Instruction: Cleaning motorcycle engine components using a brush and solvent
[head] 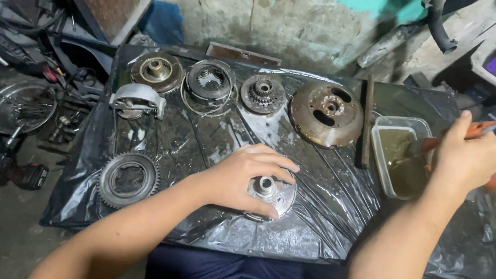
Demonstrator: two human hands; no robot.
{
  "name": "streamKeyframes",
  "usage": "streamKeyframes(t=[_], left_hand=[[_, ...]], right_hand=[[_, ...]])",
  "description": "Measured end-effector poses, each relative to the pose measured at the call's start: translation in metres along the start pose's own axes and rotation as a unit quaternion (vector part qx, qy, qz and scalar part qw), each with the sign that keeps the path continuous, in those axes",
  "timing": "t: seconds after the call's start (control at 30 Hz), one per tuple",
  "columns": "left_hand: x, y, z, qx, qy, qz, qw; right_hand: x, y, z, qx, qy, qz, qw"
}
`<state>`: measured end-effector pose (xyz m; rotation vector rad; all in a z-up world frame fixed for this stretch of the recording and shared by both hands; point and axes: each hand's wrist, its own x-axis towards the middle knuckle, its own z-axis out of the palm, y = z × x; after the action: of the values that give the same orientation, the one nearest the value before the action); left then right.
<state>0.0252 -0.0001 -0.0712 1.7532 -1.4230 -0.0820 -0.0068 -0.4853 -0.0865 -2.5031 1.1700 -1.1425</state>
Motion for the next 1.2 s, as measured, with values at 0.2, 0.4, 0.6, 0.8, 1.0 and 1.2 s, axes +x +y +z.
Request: streamKeyframes(t=[0.2,0.4,0.6,0.8,1.0,1.2], left_hand=[[0.003,0.000,-0.001,-0.056,0.033,0.006,0.998],[0.004,0.007,-0.001,-0.140,0.046,-0.092,0.985],[-0.003,-0.022,0.014,-0.247,0.111,-0.142,0.952],[-0.008,-0.054,0.038,-0.304,0.183,-0.158,0.921],[-0.001,-0.021,0.017,-0.247,0.131,-0.148,0.949],[-0.002,-0.015,0.019,-0.239,0.135,-0.131,0.953]], right_hand=[[-0.006,-0.015,-0.011,0.089,0.151,-0.060,0.983],[-0.040,-0.075,-0.063,0.320,0.078,-0.160,0.931],[-0.090,-0.123,-0.064,0.525,-0.059,-0.133,0.839],[-0.137,-0.155,-0.071,0.657,-0.183,-0.034,0.730],[-0.148,-0.164,-0.081,0.584,-0.298,-0.097,0.749],[-0.134,-0.131,-0.052,0.470,-0.147,-0.176,0.852]])
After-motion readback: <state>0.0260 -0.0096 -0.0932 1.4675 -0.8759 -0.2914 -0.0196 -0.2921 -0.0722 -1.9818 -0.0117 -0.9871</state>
